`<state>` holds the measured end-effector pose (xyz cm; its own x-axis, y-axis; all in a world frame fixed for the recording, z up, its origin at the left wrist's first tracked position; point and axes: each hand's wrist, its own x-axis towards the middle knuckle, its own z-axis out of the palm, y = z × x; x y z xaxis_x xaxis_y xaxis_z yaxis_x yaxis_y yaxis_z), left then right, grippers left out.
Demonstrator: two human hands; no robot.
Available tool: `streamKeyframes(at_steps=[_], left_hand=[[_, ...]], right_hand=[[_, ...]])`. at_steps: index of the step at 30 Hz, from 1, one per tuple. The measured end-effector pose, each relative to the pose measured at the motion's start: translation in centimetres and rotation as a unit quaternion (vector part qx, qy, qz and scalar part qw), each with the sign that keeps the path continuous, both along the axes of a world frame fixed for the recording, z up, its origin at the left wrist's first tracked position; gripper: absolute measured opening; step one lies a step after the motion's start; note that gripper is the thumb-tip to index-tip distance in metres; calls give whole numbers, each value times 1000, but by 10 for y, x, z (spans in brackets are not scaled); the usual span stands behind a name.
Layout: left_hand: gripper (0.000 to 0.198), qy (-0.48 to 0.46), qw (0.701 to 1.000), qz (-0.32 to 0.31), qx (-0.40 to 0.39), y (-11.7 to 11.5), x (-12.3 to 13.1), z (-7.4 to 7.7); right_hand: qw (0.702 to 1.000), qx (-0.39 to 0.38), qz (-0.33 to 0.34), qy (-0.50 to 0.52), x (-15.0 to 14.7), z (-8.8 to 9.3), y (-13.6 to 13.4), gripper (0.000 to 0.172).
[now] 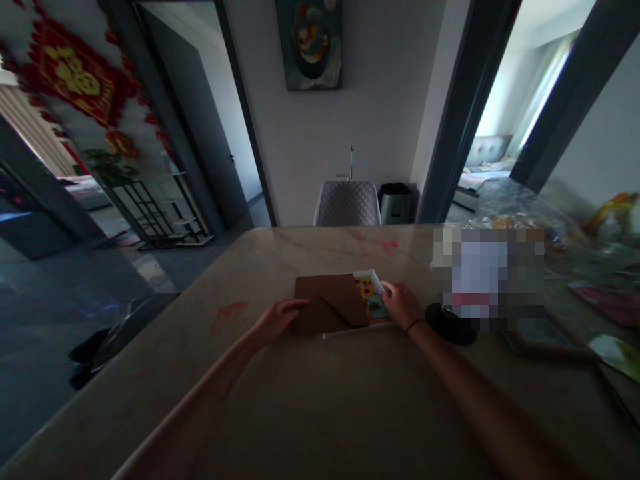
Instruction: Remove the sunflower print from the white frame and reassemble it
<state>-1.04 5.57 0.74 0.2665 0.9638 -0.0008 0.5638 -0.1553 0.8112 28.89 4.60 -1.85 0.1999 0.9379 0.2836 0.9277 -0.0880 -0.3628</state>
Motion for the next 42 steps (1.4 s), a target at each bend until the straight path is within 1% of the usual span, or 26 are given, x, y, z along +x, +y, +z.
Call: streamKeyframes(at_steps=[2, 5, 7, 9, 12, 16, 22, 27, 31, 34, 36, 38, 39, 40, 41, 42], left_hand=[[43, 15, 999, 30, 12, 3, -6, -1], [43, 52, 992, 97, 57, 4, -15, 0], [42, 72, 986, 124, 90, 3, -20, 2], [41, 79, 981, 135, 117, 2, -24, 2], [39, 82, 978, 141, 131, 2, -28, 0], [35, 88, 978, 138, 127, 3, -28, -1], [34, 140, 967, 179, 117, 4, -35, 2], [33, 199, 944, 236, 114, 4, -46, 7], [33, 253, 919, 274, 127, 2, -52, 11], [34, 290, 899, 297, 138, -2, -52, 12], [35, 316, 883, 306, 166, -4, -47, 12], [37, 339, 866, 299, 215, -7, -38, 11], [38, 349, 861, 275, 245, -9, -32, 11], [40, 353, 869, 220, 266, -11, -26, 10], [41, 355, 884, 147, 266, -12, -18, 8], [44, 359, 897, 80, 247, -15, -11, 6]], right_hand=[[1000, -2, -7, -2, 4, 1, 0, 32], [999, -3, -35, 8, 10, 2, 1, 32], [998, -4, -52, 21, 14, 2, 1, 32], [998, -3, -57, 32, 16, 2, 2, 32], [998, -5, -57, 40, 16, 2, 2, 32], [997, -4, -59, 42, 16, 1, 2, 33], [997, -8, -64, 43, 16, 1, 2, 32], [997, -9, -60, 44, 15, 2, 1, 32], [997, -14, -63, 49, 15, 2, 1, 32], [996, -18, -67, 50, 14, 2, 1, 32], [997, -14, -65, 49, 14, 3, 0, 32], [997, -10, -63, 47, 14, 3, 0, 32], [997, -10, -63, 45, 14, 3, 0, 32], [997, -11, -63, 45, 14, 3, 0, 32], [997, -11, -63, 45, 14, 3, 0, 32], [997, -11, -64, 46, 14, 2, 1, 32]])
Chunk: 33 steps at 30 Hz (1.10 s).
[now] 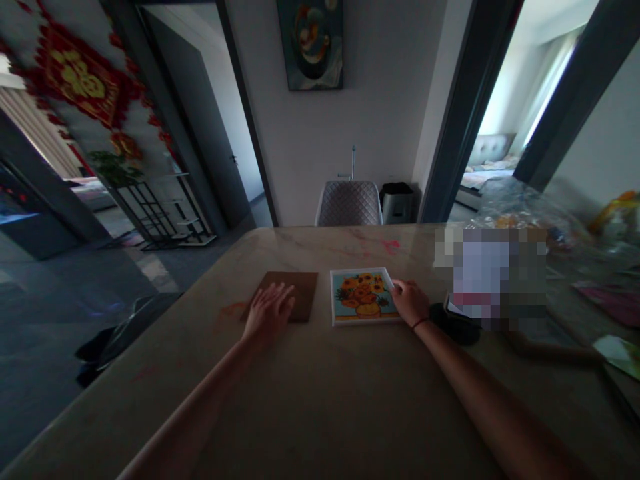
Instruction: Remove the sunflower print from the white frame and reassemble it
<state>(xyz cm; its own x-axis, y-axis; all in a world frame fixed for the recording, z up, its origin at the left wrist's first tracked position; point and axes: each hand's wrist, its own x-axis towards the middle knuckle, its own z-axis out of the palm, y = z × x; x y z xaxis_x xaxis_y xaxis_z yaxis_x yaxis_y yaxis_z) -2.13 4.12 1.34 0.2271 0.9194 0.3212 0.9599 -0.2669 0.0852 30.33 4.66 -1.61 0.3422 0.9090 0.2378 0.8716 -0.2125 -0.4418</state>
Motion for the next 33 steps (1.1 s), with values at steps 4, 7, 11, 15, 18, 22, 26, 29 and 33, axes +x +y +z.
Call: streamKeyframes(at_steps=[4, 7, 11, 15, 18, 22, 26, 29, 33], left_hand=[[58, 37, 994, -53, -93, -7, 21, -9], [55, 41, 992, -50, -112, -8, 20, -11], [50, 28, 995, -17, -98, -3, 8, -8], [45, 13, 997, 14, -78, -1, 5, -9], [45, 5, 997, 41, -58, -3, 10, -9], [44, -2, 996, 61, -62, -3, 12, -9], [41, -35, 996, 83, -27, 0, 9, -9], [37, -63, 996, 50, 25, -1, 10, -9], [35, -78, 996, -39, 33, -10, 23, -7]], right_hand=[[1000, 2, -4, 3, 0, -1, 1, 32], [1000, 0, 0, 0, 1, -2, 2, 32], [1000, -5, -4, -6, 0, -2, 2, 32], [1000, -3, -7, -14, -1, -3, 2, 32], [1000, 0, -9, -22, -2, -4, 1, 32], [1000, 4, -4, -19, -4, -4, 1, 33], [1000, -5, 14, -15, -10, -2, -2, 34], [1000, -9, 27, -12, -18, -1, -5, 33], [998, -7, 58, -17, -27, 0, -9, 34]])
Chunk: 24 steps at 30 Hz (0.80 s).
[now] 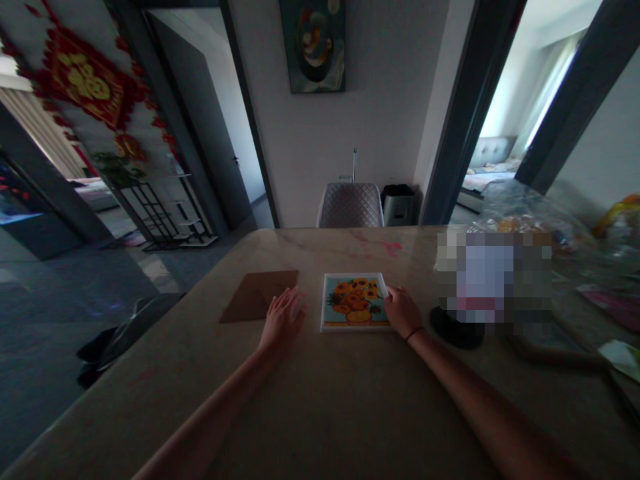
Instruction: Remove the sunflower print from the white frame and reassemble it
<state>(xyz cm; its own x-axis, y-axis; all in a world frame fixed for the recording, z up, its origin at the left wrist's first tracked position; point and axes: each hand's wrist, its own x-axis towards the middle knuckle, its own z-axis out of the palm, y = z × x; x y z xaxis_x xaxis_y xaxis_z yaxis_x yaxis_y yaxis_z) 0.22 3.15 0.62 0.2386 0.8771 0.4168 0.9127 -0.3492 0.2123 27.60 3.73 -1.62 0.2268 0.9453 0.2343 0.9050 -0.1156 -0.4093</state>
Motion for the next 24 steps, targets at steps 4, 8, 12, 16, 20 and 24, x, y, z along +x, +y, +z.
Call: streamKeyframes(at_steps=[4, 8, 12, 16, 20, 24], left_hand=[[42, 41, 986, -137, -83, -13, 18, 0], [44, 58, 978, -169, -106, -21, 24, -2], [42, 60, 979, -172, -93, -20, 21, -5], [41, 69, 977, -188, -68, -19, 21, -7], [39, 75, 974, -203, -63, -20, 22, -8], [39, 54, 978, -193, -57, -20, 22, -9]], right_hand=[[999, 34, 10, -29, -2, 4, -2, 34], [997, 31, 17, -67, 1, 12, -5, 29], [993, 5, 43, -114, -2, 20, -10, 28], [993, -20, 50, -108, -9, 22, -12, 28], [997, -25, 58, -50, -9, 18, -9, 28], [997, 4, 28, 75, 0, 11, 1, 29]])
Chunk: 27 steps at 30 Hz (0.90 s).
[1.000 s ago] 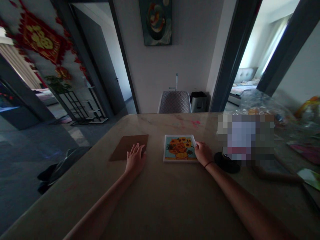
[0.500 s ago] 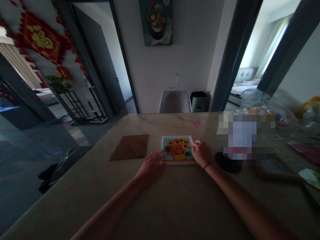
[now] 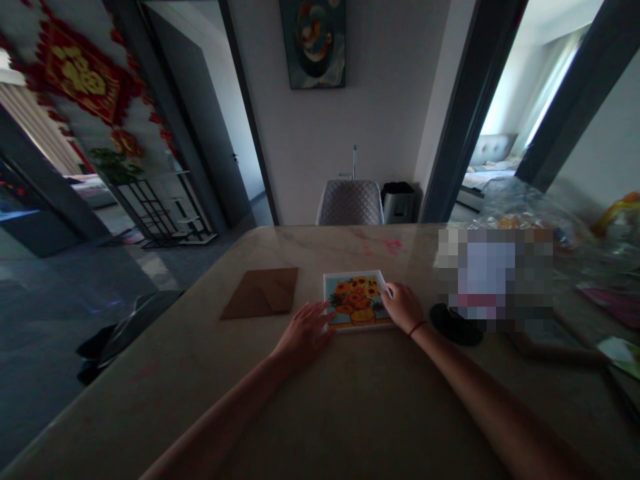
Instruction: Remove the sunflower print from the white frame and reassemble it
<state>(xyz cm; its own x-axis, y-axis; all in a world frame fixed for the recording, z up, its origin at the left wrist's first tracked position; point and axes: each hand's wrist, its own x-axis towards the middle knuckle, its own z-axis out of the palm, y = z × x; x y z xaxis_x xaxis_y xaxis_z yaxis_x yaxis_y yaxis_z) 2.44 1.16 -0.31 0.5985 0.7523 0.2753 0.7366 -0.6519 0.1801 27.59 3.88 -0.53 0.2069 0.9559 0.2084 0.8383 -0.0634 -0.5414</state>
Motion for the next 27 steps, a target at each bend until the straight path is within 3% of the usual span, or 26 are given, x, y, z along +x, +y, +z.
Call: streamKeyframes(at_steps=[2, 4, 6, 8, 11, 14, 19, 27], left_hand=[[40, -5, 1000, 7, -7, 0, 0, -1], [40, -9, 1000, 12, -24, 0, 0, -1], [41, -16, 999, 17, -40, -1, 0, 0], [41, -25, 998, 19, -49, -2, 0, 0], [41, -33, 998, 5, -51, -3, 0, 2], [45, -30, 998, 15, -59, -3, 0, 2], [54, -36, 996, 44, -66, -2, 0, 3], [52, -33, 997, 37, -61, -3, 2, 6]], right_hand=[[989, -3, -26, 143, 6, -2, 7, 34], [954, -19, -40, 296, 12, -3, 12, 33], [924, -42, -32, 380, 18, 0, 14, 22], [909, -67, -15, 412, 22, 5, 13, 15], [881, -105, 13, 462, 22, 12, 9, 19], [820, -140, 58, 553, 14, 16, 6, 18], [761, -152, 77, 625, 5, 14, 4, 21], [752, -134, 105, 637, 8, 7, 3, 28]])
